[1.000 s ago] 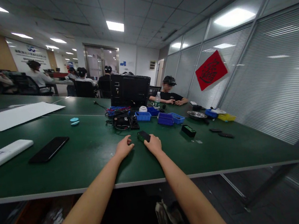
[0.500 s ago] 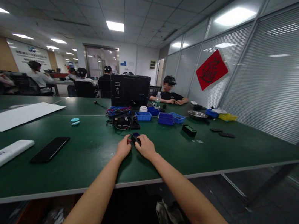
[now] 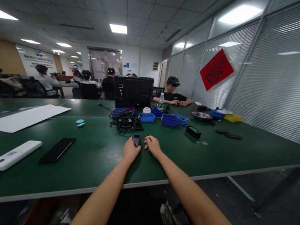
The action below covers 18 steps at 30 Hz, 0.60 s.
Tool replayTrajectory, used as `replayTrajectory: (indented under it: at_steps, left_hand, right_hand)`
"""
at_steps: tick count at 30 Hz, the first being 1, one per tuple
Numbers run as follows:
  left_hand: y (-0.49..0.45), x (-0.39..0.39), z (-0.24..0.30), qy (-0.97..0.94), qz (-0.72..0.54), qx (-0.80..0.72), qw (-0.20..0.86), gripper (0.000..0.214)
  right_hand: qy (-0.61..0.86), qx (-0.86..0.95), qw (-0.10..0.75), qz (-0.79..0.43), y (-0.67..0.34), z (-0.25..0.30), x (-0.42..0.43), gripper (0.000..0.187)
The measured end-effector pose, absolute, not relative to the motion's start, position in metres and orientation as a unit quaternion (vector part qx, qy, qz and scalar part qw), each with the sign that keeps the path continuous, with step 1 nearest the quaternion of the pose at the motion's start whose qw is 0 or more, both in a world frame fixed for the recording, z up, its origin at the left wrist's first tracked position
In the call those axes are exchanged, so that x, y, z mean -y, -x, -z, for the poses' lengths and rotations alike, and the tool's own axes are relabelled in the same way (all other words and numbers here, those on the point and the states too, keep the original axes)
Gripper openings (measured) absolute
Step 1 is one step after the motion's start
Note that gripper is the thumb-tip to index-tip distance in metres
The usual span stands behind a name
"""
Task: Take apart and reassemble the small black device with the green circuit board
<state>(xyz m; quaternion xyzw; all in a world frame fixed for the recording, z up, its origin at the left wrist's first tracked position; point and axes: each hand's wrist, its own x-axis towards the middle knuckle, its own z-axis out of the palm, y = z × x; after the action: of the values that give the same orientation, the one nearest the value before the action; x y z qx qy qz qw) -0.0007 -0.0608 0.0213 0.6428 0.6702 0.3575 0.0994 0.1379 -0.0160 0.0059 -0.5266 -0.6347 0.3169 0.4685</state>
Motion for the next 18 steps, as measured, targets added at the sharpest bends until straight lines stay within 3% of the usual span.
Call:
replayTrajectory:
  at_steps: [7, 18]
  left_hand:
    - [0.031, 0.05, -0.022, -0.597, -0.319, -0.733, 0.067, 0.036]
    - [0.155, 0.047, -0.036, -0.469, -0.287, -0.835, 0.023, 0.049]
  right_hand:
    - [0.566, 0.639, 0.443, -0.274, -0.149, -0.001, 0.005, 0.019]
    - [0.561, 0.669, 0.413, -0.258, -0.147, -0.003, 0.007, 0.018]
